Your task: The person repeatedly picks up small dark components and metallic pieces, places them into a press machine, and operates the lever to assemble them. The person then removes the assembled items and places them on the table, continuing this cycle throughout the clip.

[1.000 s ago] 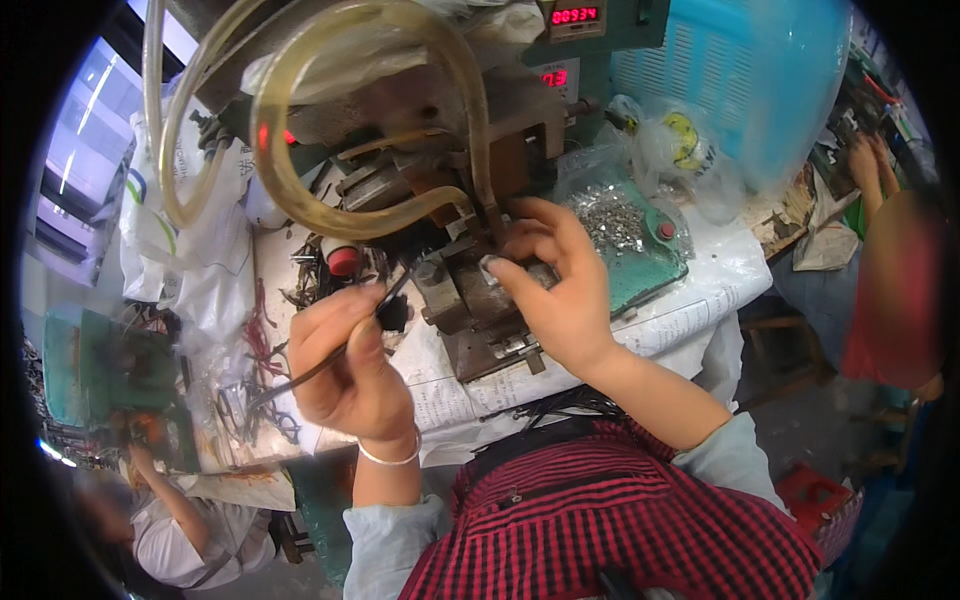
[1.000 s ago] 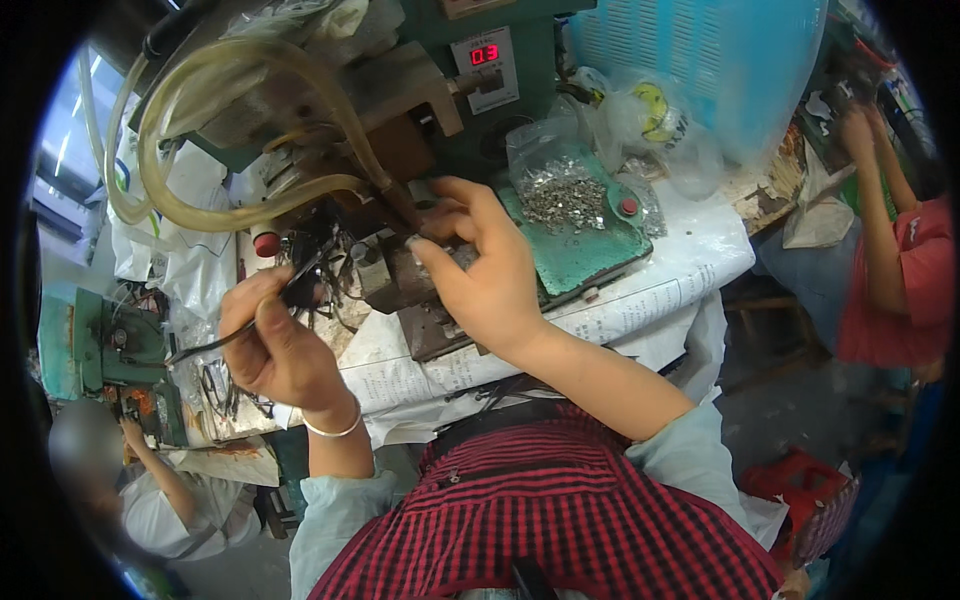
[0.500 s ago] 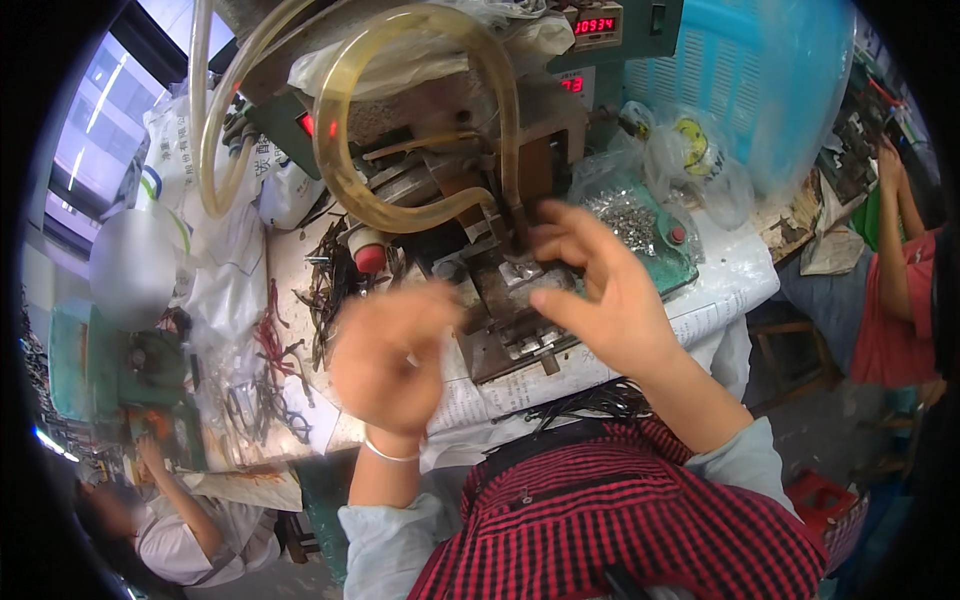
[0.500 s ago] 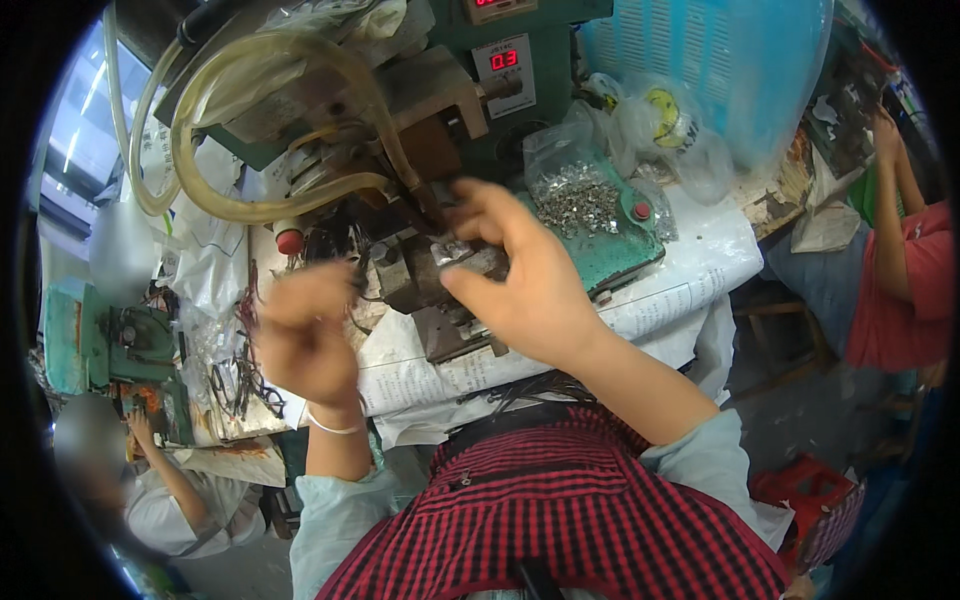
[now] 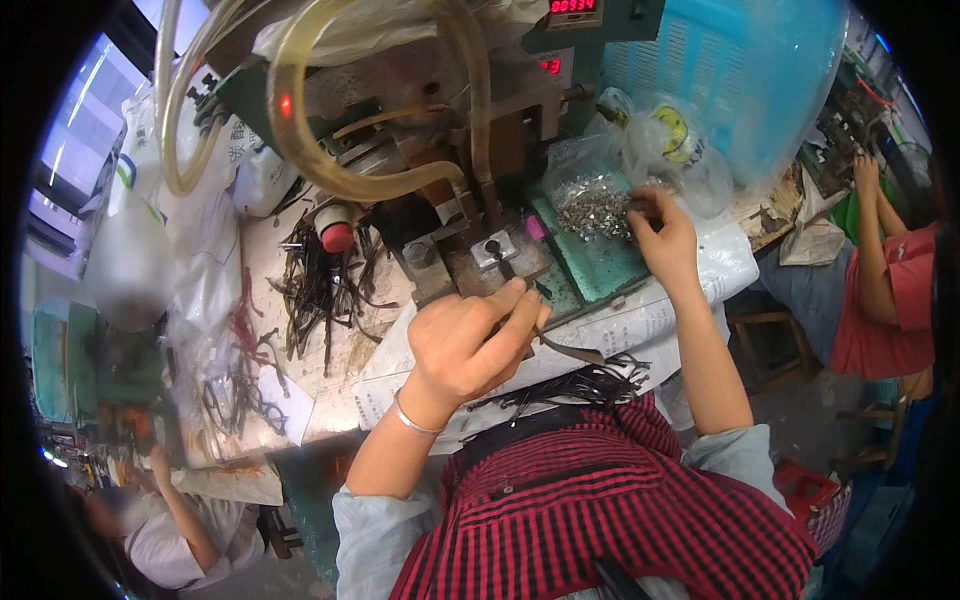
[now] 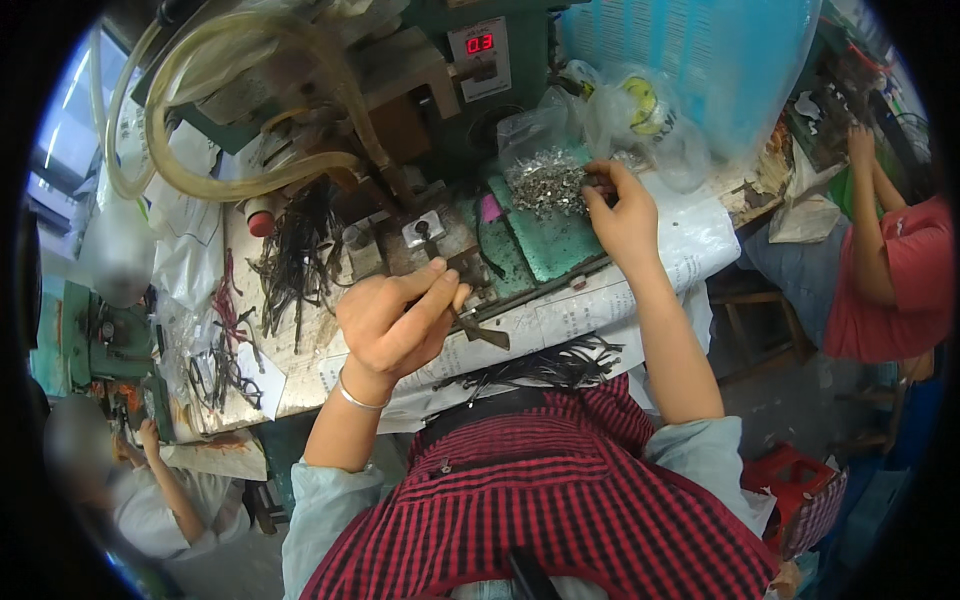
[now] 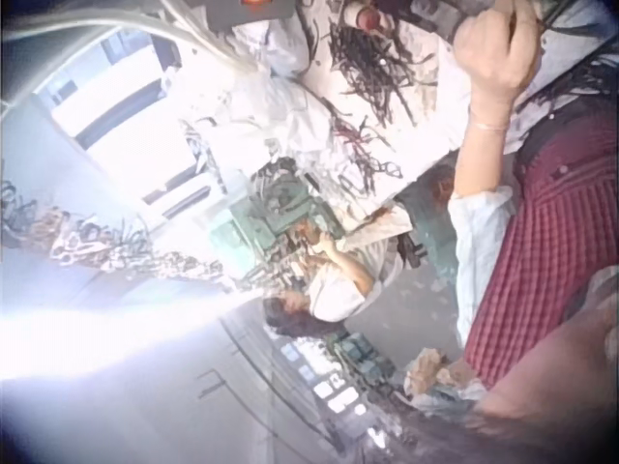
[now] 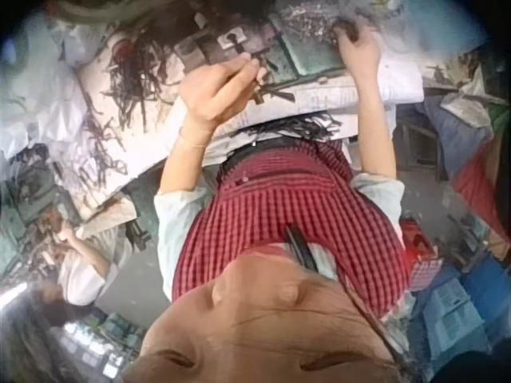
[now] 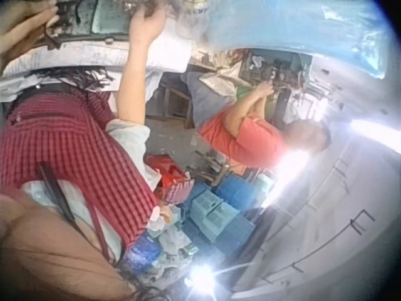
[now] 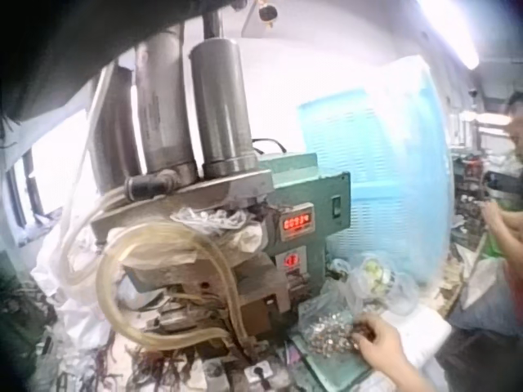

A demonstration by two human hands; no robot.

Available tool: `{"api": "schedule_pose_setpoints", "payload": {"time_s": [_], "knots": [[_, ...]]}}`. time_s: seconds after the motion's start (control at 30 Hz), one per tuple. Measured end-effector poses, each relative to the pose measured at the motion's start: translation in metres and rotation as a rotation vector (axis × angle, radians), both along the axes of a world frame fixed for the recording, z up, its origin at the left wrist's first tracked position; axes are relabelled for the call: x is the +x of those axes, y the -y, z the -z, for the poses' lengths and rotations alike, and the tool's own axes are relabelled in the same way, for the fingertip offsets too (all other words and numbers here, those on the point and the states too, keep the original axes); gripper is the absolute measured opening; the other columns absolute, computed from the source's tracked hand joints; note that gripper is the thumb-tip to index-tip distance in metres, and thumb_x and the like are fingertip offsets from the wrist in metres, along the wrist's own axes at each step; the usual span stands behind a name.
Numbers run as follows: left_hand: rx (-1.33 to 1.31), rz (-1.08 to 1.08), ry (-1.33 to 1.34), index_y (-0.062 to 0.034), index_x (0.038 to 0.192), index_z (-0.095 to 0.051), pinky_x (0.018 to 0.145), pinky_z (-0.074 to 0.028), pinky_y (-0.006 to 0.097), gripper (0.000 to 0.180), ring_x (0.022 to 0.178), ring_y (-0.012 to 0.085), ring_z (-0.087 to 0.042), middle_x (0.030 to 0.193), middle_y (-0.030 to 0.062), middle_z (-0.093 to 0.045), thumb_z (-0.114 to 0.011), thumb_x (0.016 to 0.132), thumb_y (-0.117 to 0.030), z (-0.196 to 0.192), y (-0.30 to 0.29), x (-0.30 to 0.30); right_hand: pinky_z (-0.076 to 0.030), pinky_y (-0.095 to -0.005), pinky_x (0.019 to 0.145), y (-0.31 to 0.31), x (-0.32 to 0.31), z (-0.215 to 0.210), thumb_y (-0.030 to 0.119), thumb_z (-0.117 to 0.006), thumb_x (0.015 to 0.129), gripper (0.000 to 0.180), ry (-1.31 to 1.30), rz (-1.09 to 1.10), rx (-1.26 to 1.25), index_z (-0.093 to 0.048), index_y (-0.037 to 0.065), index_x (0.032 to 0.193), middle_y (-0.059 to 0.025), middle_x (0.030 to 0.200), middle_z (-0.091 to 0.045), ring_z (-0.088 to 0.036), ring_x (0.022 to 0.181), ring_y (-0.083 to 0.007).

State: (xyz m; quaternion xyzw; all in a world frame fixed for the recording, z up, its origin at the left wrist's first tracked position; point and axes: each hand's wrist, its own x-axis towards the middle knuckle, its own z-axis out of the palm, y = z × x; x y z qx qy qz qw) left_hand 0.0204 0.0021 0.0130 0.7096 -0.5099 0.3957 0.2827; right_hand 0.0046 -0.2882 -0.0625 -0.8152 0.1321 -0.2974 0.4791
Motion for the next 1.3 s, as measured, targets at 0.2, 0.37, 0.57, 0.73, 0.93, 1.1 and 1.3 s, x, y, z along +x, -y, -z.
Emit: {"api": "schedule_pose_setpoints", "payload": {"time_s": [0.2,0.37,0.57,0.73,0.93,1.1,1.3], "knots": [[-0.036,-0.014,-0.048,-0.0072,0.099,-0.077,0.049,-0.046,0.027,0.026,0.061,0.0157,-0.064,0.093,0.006,-0.075,-0.087,0.076,-0.01,0.007,-0.002,-0.003,-0.051,-0.0433,0.078,-0.027,-0.025,0.005,0.008,-0.076,0.079,0.012,-0.208,-0.124,-0.396,-0.071,0.003,0.089,-0.0123,0.088,-0.065,-0.065,0.089,-0.0333],[-0.153,-0.012,-0.329,-0.0066,0.11,-0.075,0.057,-0.051,0.03,0.035,0.07,0.0184,-0.067,0.112,0.0119,-0.074,-0.086,0.077,-0.012,0.012,-0.018,-0.035,-0.05,-0.0453,0.076,-0.037,-0.019,0.023,0.01,-0.077,0.079,0.014,-0.11,-0.079,-0.679,-0.07,0.002,0.087,-0.0143,0.085,-0.065,-0.064,0.084,-0.0355],[-0.339,-0.732,-0.401,-0.0049,0.094,-0.073,0.079,-0.052,0.04,0.013,0.086,0.032,-0.067,0.094,0.0121,-0.072,-0.072,0.081,-0.001,0.01,-0.154,-0.027,-0.05,-0.0268,0.081,-0.009,-0.031,0.039,0.003,-0.067,0.096,0.006,-0.059,-0.001,0.061,-0.071,-0.001,0.099,-0.0047,0.092,-0.071,-0.066,0.085,-0.0124],[0.457,-1.157,-0.766,-0.0044,0.089,-0.076,0.088,-0.052,0.044,0.025,0.101,0.0346,-0.064,0.104,0.0164,-0.066,-0.081,0.071,-0.021,0.092,-0.239,0.027,-0.051,-0.0272,0.086,-0.043,-0.001,0.018,0.006,-0.071,0.094,0.016,-0.022,-0.076,-0.101,-0.073,0.0,0.109,-0.0071,0.097,-0.074,-0.067,0.09,-0.0132],[0.785,-1.248,-0.87,-0.0045,0.088,-0.077,0.082,-0.059,0.041,0.018,0.094,0.0335,-0.071,0.101,0.0165,-0.07,-0.074,0.074,-0.016,0.099,-0.243,0.057,-0.051,-0.0282,0.091,-0.031,-0.015,0.028,0.007,-0.071,0.094,0.019,-0.03,-0.009,0.004,-0.073,-0.001,0.111,-0.0077,0.103,-0.075,-0.067,0.096,-0.0151],[0.725,-1.228,-1.067,-0.0048,0.088,-0.072,0.076,-0.057,0.044,0.014,0.086,0.037,-0.072,0.088,0.019,-0.072,-0.069,0.078,-0.014,0.058,-0.248,-0.007,-0.049,-0.0285,0.095,0.014,-0.093,0.028,0.0,-0.065,0.099,0.017,0.075,0.164,-0.152,-0.071,-0.006,0.113,-0.0085,0.11,-0.073,-0.066,0.102,-0.0146],[0.024,-0.955,-0.839,-0.003,0.091,-0.068,0.067,-0.052,0.038,0.01,0.071,0.0312,-0.067,0.081,0.0166,-0.07,-0.067,0.083,-0.009,0.072,-0.203,-0.008,-0.049,-0.0278,0.095,-0.033,-0.093,-0.024,-0.002,-0.066,0.096,0.017,0.061,-0.042,0.095,-0.072,-0.006,0.112,-0.0092,0.109,-0.073,-0.066,0.102,-0.0148]]}}
